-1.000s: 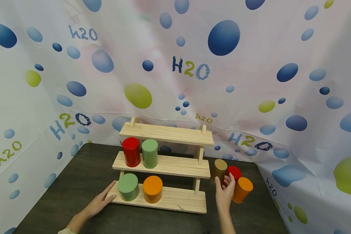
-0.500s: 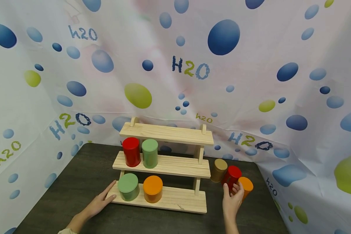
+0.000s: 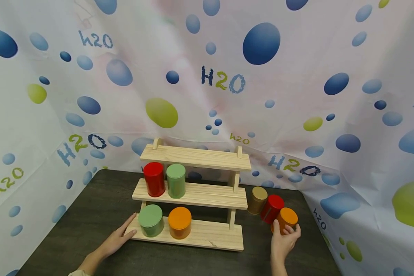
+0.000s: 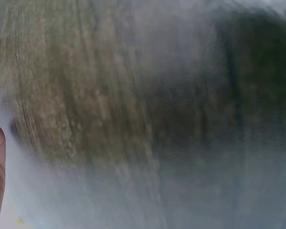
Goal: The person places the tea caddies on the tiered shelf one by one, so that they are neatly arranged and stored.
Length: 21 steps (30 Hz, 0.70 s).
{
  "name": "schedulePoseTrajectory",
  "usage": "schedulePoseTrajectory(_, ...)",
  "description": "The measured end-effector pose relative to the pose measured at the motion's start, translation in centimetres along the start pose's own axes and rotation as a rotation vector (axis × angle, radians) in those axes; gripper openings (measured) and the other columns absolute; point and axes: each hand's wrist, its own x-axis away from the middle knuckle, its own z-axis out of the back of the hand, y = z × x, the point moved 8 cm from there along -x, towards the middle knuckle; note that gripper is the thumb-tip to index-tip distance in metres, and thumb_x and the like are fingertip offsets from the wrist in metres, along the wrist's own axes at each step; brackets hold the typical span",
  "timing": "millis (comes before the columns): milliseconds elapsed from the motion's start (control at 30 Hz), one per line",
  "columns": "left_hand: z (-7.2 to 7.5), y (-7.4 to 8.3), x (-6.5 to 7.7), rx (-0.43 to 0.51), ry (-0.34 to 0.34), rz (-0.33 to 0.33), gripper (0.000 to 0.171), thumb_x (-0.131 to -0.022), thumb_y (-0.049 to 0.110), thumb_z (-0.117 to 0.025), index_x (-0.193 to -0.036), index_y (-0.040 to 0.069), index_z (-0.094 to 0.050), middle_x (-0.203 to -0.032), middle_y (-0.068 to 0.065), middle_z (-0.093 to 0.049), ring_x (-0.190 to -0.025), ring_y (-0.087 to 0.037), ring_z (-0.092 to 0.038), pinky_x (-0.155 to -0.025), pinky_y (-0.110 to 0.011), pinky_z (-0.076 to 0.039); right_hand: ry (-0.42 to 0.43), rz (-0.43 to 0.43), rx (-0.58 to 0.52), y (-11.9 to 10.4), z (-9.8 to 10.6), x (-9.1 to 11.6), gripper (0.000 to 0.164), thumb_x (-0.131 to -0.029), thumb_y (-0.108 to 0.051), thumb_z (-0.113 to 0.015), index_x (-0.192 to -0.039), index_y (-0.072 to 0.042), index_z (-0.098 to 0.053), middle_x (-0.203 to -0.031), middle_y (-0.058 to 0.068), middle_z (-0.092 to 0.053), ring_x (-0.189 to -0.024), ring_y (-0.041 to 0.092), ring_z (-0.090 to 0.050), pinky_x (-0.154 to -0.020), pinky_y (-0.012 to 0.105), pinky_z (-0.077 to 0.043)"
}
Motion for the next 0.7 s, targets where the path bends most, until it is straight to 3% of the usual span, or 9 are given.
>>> schedulePoseTrajectory(200, 0.0, 0.0, 0.0, 0.006, 0.002, 0.000, 0.070, -0.092, 0.040, -0.051, -0.147, 0.013, -0.017, -0.147, -0.023, -0.021, -0.125, -0.051, -0.029, -0.092, -0.064, -0.031, 0.006, -0.041, 0.061, 1.1, 0.3, -1.0, 0.078, -0.085, -0.036, -0.060, -0.142, -0.006, -0.016, -0.099, -0.006, -0.038, -0.084, 0.006, -0.037, -0.073, 0.023, -0.032)
schedulePoseTrajectory(333, 0.0, -0.1, 0.0, 0.007, 0.001, 0.002, 0.070, -0.092, 0.041, -0.050, -0.147, 0.013, -0.017, -0.147, -0.022, -0.021, -0.125, -0.051, -0.030, -0.091, -0.064, -0.032, 0.013, -0.030, 0.092, 1.2, 0.4, -1.6, 0.078, -0.086, -0.032, -0.060, -0.141, 0.000, -0.016, -0.105, 0.011, -0.038, -0.097, 0.027, -0.037, -0.082, 0.037, -0.033)
schedulePoseTrajectory(467, 0.0, -0.1, -0.1, 0.011, 0.002, 0.007, 0.070, -0.092, 0.041, -0.051, -0.147, 0.013, -0.017, -0.147, -0.022, -0.021, -0.125, -0.051, -0.029, -0.091, -0.065, -0.032, 0.012, -0.003, 0.101, 1.1, 0.2, -2.2, 0.078, -0.085, -0.030, -0.061, -0.140, 0.003, -0.017, -0.111, 0.024, -0.034, -0.109, 0.039, -0.031, -0.093, 0.050, -0.027)
schedulePoseTrajectory(700, 0.0, 0.0, 0.1, 0.008, 0.004, 0.007, 0.070, -0.092, 0.041, -0.051, -0.147, 0.012, -0.017, -0.147, -0.023, -0.021, -0.125, -0.052, -0.030, -0.090, -0.064, -0.033, 0.018, 0.012, 0.092, 1.1, 0.0, -3.0, 0.079, -0.083, -0.028, -0.063, -0.140, 0.002, -0.019, -0.126, 0.031, -0.028, -0.122, 0.046, -0.021, -0.100, 0.054, -0.019)
